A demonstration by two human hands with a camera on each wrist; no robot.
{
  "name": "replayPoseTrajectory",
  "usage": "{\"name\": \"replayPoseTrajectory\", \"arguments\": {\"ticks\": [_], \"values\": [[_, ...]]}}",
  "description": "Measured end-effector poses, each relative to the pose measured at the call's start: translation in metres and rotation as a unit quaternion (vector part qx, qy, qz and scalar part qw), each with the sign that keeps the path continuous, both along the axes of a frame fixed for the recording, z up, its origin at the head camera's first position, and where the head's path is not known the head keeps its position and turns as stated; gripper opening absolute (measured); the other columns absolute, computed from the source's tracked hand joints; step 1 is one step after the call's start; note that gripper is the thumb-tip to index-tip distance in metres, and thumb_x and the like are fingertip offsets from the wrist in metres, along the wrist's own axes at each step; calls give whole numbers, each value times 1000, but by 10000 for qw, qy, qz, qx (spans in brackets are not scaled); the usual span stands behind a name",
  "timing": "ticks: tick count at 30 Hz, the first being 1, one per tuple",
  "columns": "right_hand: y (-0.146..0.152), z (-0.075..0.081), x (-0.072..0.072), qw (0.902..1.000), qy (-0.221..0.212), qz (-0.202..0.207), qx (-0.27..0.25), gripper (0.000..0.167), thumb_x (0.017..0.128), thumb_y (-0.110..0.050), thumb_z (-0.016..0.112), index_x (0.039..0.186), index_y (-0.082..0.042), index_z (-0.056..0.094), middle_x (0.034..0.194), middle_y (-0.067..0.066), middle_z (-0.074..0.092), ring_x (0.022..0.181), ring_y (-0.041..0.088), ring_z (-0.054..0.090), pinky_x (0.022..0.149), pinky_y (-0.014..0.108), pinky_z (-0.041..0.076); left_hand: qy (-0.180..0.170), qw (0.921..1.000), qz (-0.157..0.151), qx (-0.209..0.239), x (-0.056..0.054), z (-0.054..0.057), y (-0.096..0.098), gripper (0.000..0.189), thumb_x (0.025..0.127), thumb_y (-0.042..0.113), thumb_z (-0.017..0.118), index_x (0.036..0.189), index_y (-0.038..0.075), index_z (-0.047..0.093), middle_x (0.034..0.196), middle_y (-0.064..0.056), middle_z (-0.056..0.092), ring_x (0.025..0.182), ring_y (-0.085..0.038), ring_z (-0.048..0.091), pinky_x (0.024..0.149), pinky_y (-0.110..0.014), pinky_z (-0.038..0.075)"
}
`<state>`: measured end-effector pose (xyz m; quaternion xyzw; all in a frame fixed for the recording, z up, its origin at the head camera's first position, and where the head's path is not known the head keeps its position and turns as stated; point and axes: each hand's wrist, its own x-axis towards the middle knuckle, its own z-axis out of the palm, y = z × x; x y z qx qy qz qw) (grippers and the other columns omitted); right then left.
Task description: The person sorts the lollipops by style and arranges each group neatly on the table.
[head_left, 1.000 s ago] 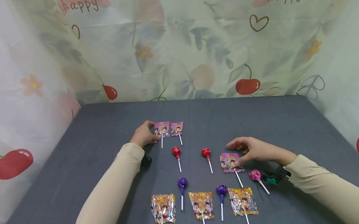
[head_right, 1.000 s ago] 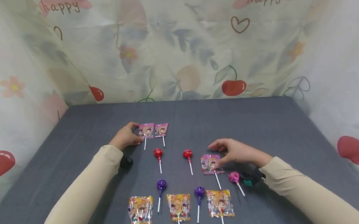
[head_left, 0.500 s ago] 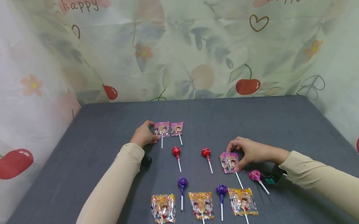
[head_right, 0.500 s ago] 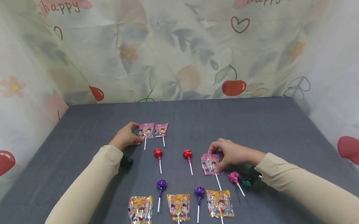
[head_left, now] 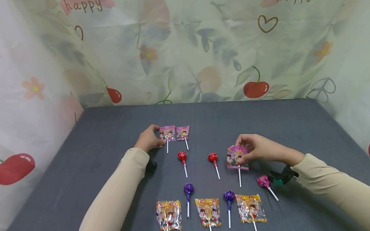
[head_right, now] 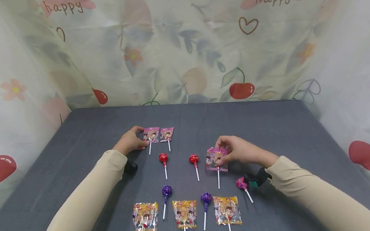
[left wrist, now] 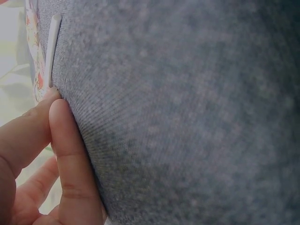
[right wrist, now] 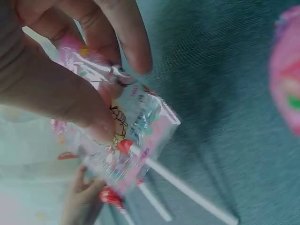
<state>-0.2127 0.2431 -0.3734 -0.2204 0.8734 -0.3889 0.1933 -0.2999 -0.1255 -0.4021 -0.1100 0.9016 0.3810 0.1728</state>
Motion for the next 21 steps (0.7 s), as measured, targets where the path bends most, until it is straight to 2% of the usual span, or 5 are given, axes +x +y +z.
{"name": "replayPoseTrajectory", "arguments": {"ticks": [7, 16, 21], "values": [[-4, 26, -5, 9980, -103, -347, -525, 34, 84, -14, 75, 111, -3, 57, 111, 17, 58, 83, 21, 63, 69, 40, 57, 10, 10000, -38, -23, 1, 2, -1, 67, 87, 14, 73, 144, 16, 37, 136, -20, 48, 63, -10, 57, 55, -19, 48], [-18, 68, -18, 9910, 334, -591, -1150, 39, 86, -14, 73, 120, -3, 56, 110, 15, 62, 92, 15, 67, 76, 32, 57, 60, 10000, -52, -43, 4, 4, 1, 67, 87, 13, 73, 144, 15, 37, 136, -21, 49, 63, -9, 58, 55, -18, 48], [-35, 77, -31, 9862, 397, -795, -1401, 41, 86, -16, 74, 121, -6, 57, 109, 11, 62, 92, 16, 67, 76, 31, 57, 90, 9999, -103, -21, 4, 4, 1, 67, 87, 12, 73, 144, 14, 37, 135, -22, 49, 62, -8, 57, 55, -18, 48]]}}
